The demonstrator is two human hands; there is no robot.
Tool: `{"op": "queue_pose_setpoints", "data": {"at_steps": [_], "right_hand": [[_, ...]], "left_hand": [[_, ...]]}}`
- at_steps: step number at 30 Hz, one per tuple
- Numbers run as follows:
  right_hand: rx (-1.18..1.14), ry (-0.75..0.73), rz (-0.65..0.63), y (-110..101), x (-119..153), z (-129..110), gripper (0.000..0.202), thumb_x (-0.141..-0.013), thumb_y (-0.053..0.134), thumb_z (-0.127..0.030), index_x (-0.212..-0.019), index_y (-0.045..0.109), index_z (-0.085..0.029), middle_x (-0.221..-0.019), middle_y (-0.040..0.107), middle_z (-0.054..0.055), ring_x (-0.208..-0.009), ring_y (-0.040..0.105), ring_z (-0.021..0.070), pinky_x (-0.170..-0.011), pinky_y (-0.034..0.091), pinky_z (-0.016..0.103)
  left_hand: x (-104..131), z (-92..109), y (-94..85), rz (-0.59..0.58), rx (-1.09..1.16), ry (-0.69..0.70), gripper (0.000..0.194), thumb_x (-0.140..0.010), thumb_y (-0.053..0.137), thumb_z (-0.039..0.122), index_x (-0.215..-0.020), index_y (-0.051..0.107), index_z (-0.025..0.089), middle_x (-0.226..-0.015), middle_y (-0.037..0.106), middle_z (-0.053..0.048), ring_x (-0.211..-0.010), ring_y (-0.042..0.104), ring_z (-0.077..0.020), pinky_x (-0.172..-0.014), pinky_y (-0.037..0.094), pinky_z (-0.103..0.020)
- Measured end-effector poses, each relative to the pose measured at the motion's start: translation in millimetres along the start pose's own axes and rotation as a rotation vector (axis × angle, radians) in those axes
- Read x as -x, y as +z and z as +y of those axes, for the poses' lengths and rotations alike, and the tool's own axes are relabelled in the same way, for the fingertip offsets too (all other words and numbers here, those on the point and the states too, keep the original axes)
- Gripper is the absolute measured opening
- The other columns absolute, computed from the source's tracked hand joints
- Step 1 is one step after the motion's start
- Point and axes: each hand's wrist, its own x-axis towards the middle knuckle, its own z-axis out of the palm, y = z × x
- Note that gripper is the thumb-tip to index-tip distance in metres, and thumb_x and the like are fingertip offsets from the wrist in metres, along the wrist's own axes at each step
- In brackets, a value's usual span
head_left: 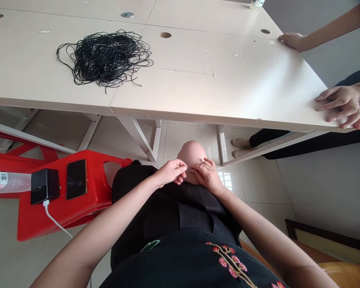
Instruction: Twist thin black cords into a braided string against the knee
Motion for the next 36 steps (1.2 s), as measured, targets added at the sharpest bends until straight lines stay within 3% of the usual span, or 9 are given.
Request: {"op": "queue_pose_setpoints", "data": {"at_steps": [7,15,21,25,28,32,36], "right_hand": [[0.027,0.111,-0.055,5.5,4.0,3.4,0.024,-0.092,0.042,-0.030,-0.085,0.063,-0.020,-0.079,0.070,0.001,-0.075,0.061,0.0147,-0.090,0.036,0.034],[0.018,0.087,-0.027,5.9,-2.0,5.6,0.021,-0.091,0.044,-0.027,-0.084,0.062,-0.020,-0.077,0.070,0.002,-0.073,0.061,0.0160,-0.086,0.036,0.034],[-0.107,0.116,-0.051,-2.3,-0.5,3.0,0.016,-0.088,0.047,-0.026,-0.101,0.053,-0.018,-0.078,0.069,0.003,-0.077,0.062,0.0170,-0.082,0.038,0.034],[-0.169,0.148,-0.122,-7.5,-1.5,1.5,0.029,-0.085,0.053,-0.035,-0.108,0.050,-0.018,-0.079,0.069,0.003,-0.083,0.062,0.0193,-0.084,0.039,0.037],[-0.205,0.170,-0.179,-12.9,-5.9,2.9,0.022,-0.087,0.048,-0.032,-0.103,0.057,-0.019,-0.084,0.070,0.004,-0.081,0.062,0.0191,-0.086,0.038,0.039],[-0.349,0.337,-0.265,-25.5,-10.8,11.6,0.027,-0.087,0.044,-0.037,-0.081,0.064,-0.020,-0.071,0.066,0.002,-0.066,0.057,0.0154,-0.069,0.043,0.030],[-0.441,0.550,-0.280,-36.8,-9.3,26.7,0.035,-0.084,0.044,-0.047,-0.078,0.062,-0.018,-0.066,0.060,0.001,-0.060,0.050,0.0130,-0.054,0.039,0.024]], "left_hand": [[-4.0,4.3,-4.0,-0.008,0.016,-0.013,0.019,-0.086,0.045,0.031,-0.090,0.054,0.015,-0.069,0.057,-0.001,-0.052,0.054,-0.0060,-0.040,0.029,-0.015],[-10.0,-1.1,-7.7,0.020,-0.088,-0.030,0.025,-0.080,0.051,0.027,-0.101,0.056,0.015,-0.072,0.059,-0.001,-0.059,0.056,-0.0084,-0.048,0.035,-0.019],[-13.7,1.6,-2.0,0.077,-0.210,-0.025,0.013,-0.077,0.056,0.024,-0.084,0.059,0.014,-0.071,0.060,-0.001,-0.059,0.054,-0.0079,-0.050,0.037,-0.020],[-18.7,0.7,2.8,0.090,-0.201,0.036,0.014,-0.076,0.057,0.028,-0.082,0.059,0.015,-0.067,0.057,0.000,-0.061,0.054,-0.0091,-0.051,0.038,-0.019],[-23.0,1.4,6.0,0.119,-0.195,0.079,0.019,-0.075,0.058,0.031,-0.085,0.062,0.016,-0.067,0.057,0.000,-0.065,0.054,-0.0109,-0.053,0.039,-0.021],[-27.5,3.7,10.0,0.198,-0.250,0.133,0.017,-0.073,0.060,0.029,-0.082,0.065,0.016,-0.074,0.061,-0.003,-0.071,0.055,-0.0132,-0.062,0.042,-0.024],[-31.4,0.0,12.4,0.265,-0.295,0.143,0.015,-0.072,0.059,0.030,-0.079,0.064,0.018,-0.077,0.063,-0.003,-0.074,0.056,-0.0141,-0.067,0.043,-0.025]]}}
